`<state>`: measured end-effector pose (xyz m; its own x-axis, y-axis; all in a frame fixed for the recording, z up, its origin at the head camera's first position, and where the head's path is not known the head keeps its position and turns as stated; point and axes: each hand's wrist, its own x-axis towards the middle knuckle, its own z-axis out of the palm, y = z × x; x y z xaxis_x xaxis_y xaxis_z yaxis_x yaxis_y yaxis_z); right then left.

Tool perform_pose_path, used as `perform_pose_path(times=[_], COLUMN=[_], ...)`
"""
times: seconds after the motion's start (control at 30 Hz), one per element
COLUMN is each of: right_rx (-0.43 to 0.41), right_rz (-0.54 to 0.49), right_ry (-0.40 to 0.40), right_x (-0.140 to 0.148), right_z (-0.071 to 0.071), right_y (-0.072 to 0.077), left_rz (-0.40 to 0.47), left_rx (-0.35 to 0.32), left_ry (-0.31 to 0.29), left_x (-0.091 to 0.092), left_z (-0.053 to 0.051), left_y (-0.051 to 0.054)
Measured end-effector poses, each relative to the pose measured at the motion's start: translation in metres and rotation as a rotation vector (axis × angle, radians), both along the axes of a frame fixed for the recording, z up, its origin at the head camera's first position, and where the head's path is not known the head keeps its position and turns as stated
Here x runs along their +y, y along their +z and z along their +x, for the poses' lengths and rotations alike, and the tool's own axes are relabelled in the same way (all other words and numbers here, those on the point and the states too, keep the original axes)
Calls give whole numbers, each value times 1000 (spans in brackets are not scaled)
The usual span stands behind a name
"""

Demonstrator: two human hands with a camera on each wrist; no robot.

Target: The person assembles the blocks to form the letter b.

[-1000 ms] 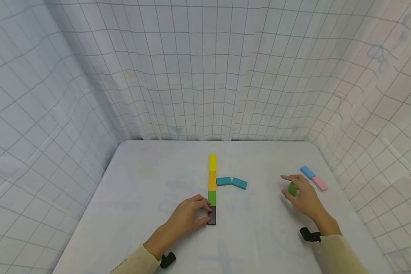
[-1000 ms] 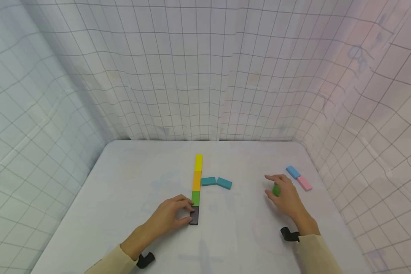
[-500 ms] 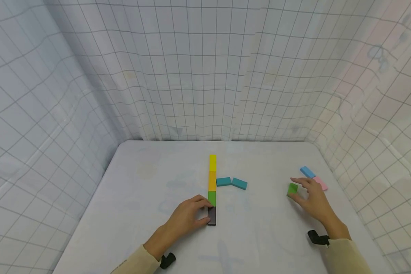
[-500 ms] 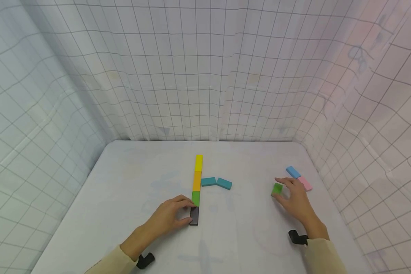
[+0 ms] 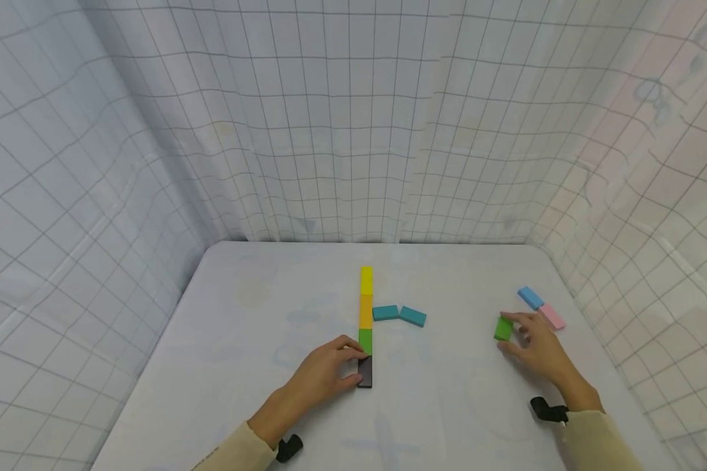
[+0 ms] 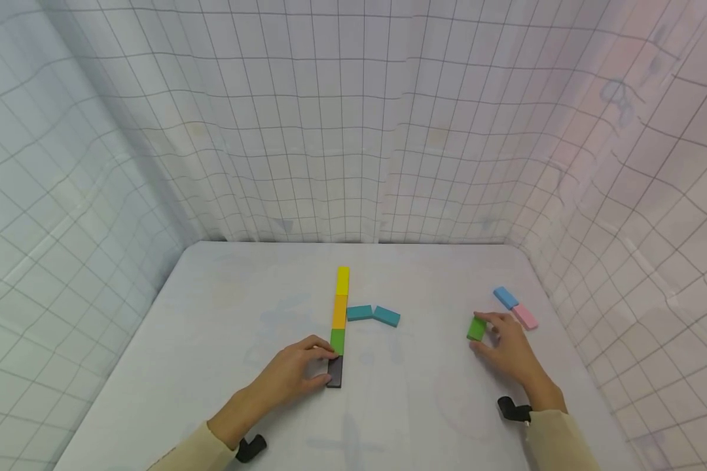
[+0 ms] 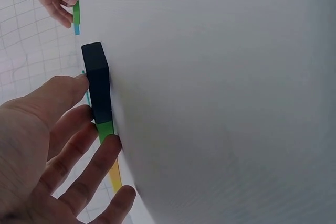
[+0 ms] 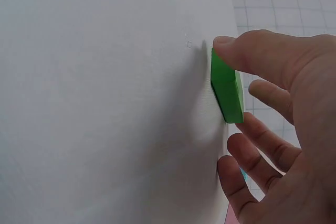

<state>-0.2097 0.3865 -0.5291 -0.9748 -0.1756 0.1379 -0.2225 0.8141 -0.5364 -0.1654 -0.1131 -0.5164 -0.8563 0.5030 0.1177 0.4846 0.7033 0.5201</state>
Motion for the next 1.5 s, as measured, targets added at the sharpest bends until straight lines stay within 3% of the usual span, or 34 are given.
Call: perform_pose_path(times=[0.2,0.53,0.77,1.0,1.5], right_rx=[-33,0,0,17,41], right_rz=[3,8,-3,-7,-46], right_ry=[-9,-9,-19,-24,1], right_x=[-2,-2,-5,-7,-15], right_z=[3,3,5,5,3], right_y=[0,0,2,0,-6], left_rz=[-8,-41,-34,-1,31], left_rx=[-4,40,-12,-76,-99], left_ry=[1,-8,16,21,21], left_x=[0,0,1,0,-1], left_z=[1,3,2,0,1], left_y=[-1,2,7,6,8])
